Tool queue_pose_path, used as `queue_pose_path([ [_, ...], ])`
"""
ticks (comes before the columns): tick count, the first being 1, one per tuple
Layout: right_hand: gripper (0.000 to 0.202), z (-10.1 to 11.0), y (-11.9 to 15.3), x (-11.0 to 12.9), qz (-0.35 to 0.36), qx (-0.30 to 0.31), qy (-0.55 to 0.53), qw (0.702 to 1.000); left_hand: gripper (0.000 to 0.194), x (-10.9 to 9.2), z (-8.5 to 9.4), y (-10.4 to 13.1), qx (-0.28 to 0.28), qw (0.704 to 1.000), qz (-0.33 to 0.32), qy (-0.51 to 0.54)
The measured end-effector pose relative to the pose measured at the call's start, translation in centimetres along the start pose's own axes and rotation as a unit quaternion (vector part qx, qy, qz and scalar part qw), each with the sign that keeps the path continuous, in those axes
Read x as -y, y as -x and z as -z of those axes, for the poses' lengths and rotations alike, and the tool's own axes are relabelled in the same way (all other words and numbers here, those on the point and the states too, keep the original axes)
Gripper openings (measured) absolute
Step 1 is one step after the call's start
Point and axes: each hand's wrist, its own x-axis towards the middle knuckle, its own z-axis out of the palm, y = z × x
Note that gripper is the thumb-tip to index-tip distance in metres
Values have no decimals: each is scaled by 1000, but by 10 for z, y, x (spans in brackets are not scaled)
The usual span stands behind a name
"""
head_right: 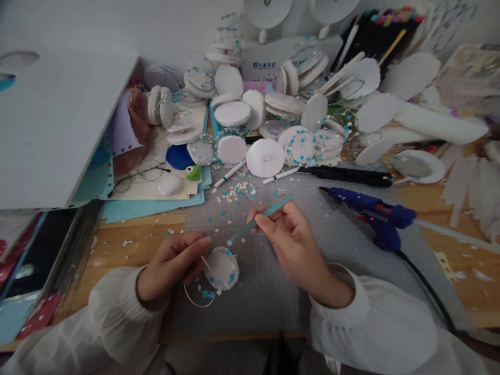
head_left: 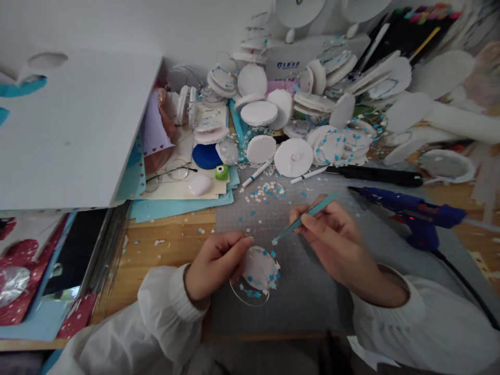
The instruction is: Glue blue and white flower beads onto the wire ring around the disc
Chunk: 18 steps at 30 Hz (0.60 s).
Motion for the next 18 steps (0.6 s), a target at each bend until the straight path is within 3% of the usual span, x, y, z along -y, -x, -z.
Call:
queue_pose_path([
  [11, 6, 4, 5, -8, 36, 65, 62, 995, 43, -2, 0, -2, -1, 1000, 0, -12],
  [18, 5, 3, 7, -7, 47, 65, 80, 994, 43, -4, -1, -1, 4, 1000, 1, -14],
])
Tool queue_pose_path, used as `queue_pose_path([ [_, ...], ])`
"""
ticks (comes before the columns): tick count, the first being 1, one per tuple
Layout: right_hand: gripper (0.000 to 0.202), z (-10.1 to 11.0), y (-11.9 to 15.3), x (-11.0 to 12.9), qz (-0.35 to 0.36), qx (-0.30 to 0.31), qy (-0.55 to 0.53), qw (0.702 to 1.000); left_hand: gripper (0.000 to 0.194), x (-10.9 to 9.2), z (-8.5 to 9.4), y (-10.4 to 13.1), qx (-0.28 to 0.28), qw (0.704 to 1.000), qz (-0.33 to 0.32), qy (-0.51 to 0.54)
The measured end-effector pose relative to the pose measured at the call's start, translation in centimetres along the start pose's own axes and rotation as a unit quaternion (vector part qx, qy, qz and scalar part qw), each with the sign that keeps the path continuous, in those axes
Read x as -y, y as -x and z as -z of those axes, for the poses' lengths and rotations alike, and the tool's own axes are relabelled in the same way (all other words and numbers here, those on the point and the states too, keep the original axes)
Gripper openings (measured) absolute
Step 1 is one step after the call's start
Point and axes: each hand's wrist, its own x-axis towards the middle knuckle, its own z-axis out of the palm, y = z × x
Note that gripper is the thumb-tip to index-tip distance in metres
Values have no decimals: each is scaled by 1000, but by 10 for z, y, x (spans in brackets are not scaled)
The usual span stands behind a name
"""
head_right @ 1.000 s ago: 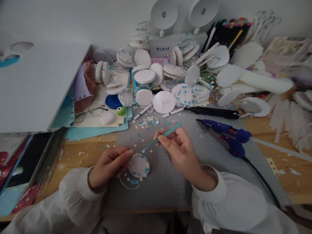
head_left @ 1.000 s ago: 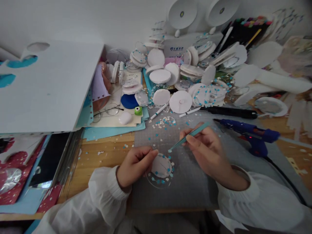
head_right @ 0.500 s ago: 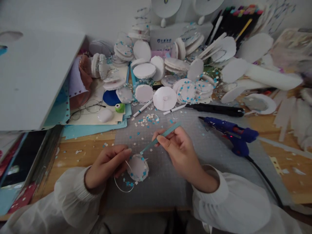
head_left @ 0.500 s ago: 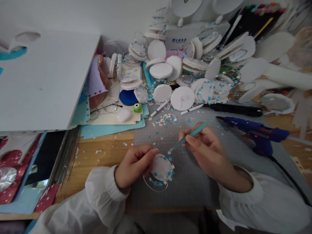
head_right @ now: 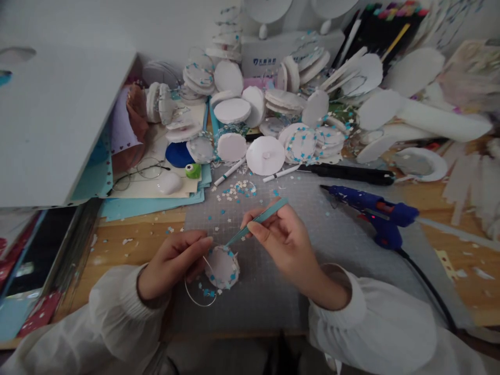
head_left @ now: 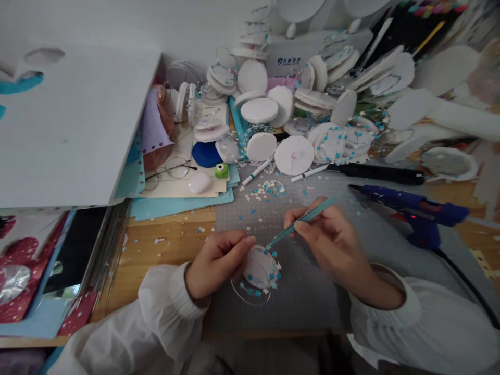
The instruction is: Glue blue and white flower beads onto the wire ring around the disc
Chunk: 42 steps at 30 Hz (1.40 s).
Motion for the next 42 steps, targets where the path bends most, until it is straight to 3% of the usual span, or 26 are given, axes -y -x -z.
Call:
queue_pose_path([
  [11, 5, -4, -1, 5, 7, -11, 41, 999, 45, 1, -1, 1, -12, 1000, 5, 8],
  [20, 7, 2, -3, -5, -6, -46, -3, 999, 46, 2, 0, 1, -6, 1000, 2, 1],
  [42, 15, 1, -4, -2, -62, -22, 21, 998, 48, 2, 0, 1, -3, 1000, -8, -8],
])
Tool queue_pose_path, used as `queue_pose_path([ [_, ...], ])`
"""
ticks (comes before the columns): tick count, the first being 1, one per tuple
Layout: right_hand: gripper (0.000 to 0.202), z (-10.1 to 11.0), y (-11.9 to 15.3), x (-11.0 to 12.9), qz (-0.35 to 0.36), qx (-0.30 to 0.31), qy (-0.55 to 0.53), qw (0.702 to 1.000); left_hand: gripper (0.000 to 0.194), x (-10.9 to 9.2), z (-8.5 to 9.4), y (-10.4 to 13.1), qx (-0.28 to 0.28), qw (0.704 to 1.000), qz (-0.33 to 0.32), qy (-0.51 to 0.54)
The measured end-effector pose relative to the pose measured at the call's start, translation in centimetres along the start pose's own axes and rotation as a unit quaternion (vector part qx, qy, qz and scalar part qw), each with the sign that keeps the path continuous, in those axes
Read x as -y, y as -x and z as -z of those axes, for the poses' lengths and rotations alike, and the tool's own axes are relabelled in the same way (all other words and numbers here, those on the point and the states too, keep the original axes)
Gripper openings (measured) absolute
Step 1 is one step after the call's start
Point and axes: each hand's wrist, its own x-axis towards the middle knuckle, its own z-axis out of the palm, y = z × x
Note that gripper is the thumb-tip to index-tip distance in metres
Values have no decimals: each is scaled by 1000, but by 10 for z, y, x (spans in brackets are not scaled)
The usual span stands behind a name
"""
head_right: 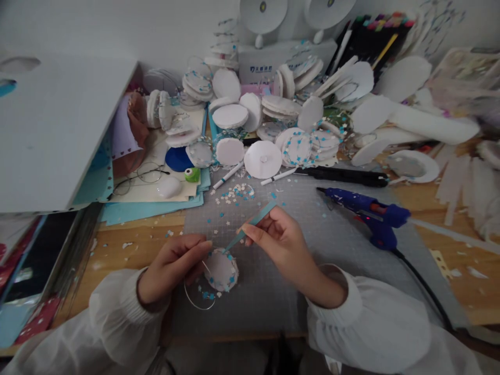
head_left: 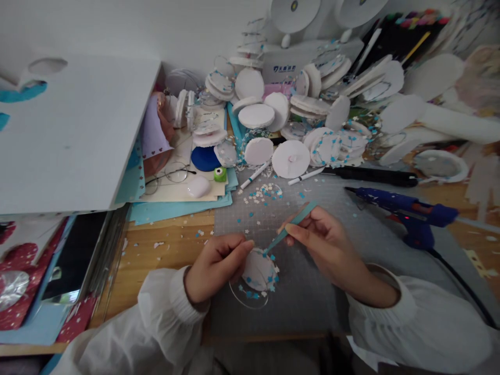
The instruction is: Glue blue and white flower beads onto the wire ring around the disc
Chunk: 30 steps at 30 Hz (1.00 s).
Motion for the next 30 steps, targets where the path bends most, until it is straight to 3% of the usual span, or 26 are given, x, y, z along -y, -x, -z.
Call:
queue_pose_path([
  [12, 23, -5, -6, 2, -71, -51, -78, 993, 48, -1, -1, 1, -1, 1000, 9, 8],
  [18, 15, 2, -10, 8, -29, -81, -104, 991, 47, 0, 1, 3, -15, 999, 19, 35],
  [24, 11, 5, -6, 21, 41, -61, -91, 993, 44, -1, 5, 3, -62, 992, 4, 111],
  [30, 10, 4, -3, 19, 39, 27, -125, 991, 41, 1, 6, 2, -62, 990, 18, 123],
])
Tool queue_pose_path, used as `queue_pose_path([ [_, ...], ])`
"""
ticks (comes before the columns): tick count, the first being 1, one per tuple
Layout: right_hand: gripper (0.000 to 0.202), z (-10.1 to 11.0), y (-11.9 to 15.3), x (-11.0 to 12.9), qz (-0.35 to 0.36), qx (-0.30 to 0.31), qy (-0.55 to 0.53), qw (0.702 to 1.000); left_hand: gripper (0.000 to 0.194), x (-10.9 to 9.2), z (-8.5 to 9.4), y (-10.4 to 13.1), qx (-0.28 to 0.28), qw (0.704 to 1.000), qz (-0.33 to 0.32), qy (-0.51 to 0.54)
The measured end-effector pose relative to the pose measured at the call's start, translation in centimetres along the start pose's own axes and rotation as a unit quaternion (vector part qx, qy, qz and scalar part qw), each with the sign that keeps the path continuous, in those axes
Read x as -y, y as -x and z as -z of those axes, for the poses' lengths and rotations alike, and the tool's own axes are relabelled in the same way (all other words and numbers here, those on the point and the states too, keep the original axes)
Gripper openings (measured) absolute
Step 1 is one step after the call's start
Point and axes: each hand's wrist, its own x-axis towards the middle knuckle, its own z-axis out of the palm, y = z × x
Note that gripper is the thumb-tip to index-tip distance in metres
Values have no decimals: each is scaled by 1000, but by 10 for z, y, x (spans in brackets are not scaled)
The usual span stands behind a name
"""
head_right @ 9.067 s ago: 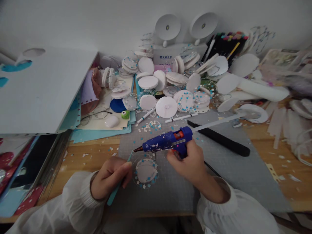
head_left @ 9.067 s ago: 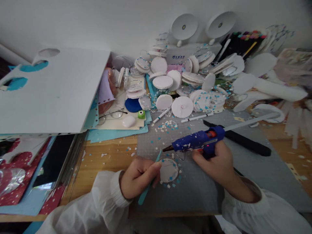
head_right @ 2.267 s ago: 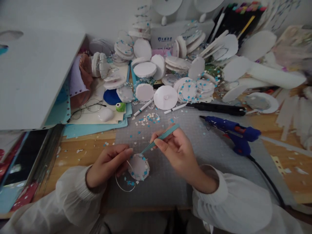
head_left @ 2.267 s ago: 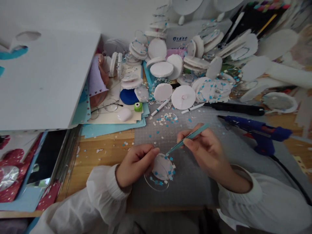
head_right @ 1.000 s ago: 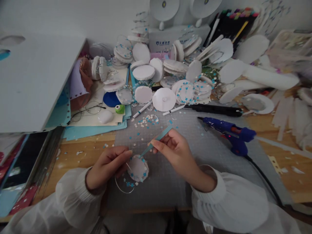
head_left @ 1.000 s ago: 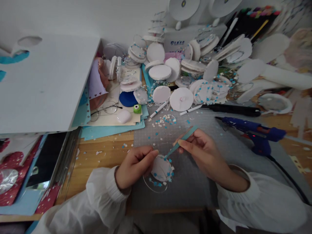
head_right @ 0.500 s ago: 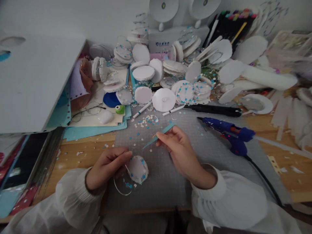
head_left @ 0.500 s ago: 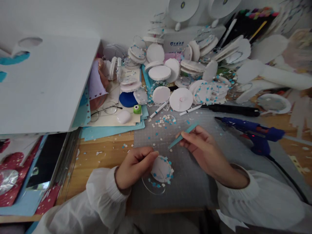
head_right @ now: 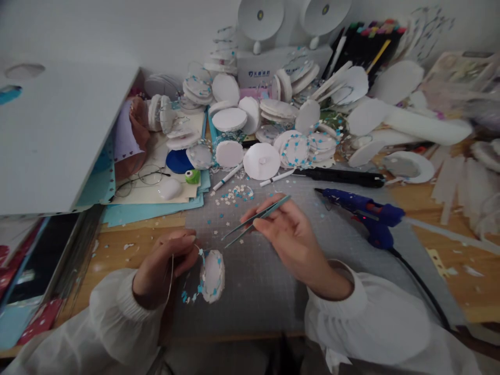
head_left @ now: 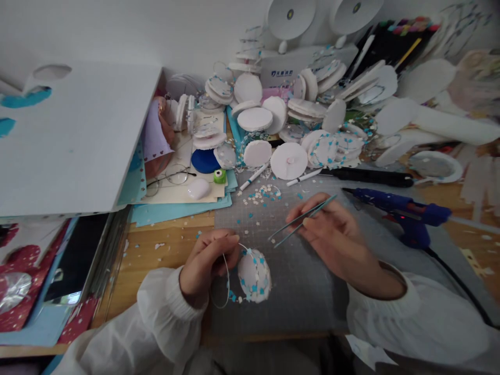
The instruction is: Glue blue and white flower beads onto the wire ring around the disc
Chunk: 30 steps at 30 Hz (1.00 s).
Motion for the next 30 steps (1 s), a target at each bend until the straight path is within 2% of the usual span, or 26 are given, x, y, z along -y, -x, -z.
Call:
queue_pose_path([
  [3, 12, -1, 2, -4, -34, 46, 10, 998, 41, 0, 0, 0, 6, 1000, -5, 4],
  [7, 13, -4, 4, -11, -37, 106, 3, 994, 41, 0, 0, 0, 16, 1000, -11, 8],
  [15, 13, -3, 3, -14, -46, 136, 4, 990, 42, -1, -3, 0, 19, 1000, -17, 9],
  [27, 19, 10, -8, -2, -111, 65, -102, 986, 43, 0, -3, 1, 15, 1000, -24, 3],
  [30, 21, 12, -10, 3, -109, 53, -131, 984, 42, 1, -3, 1, 20, 999, -23, -21],
])
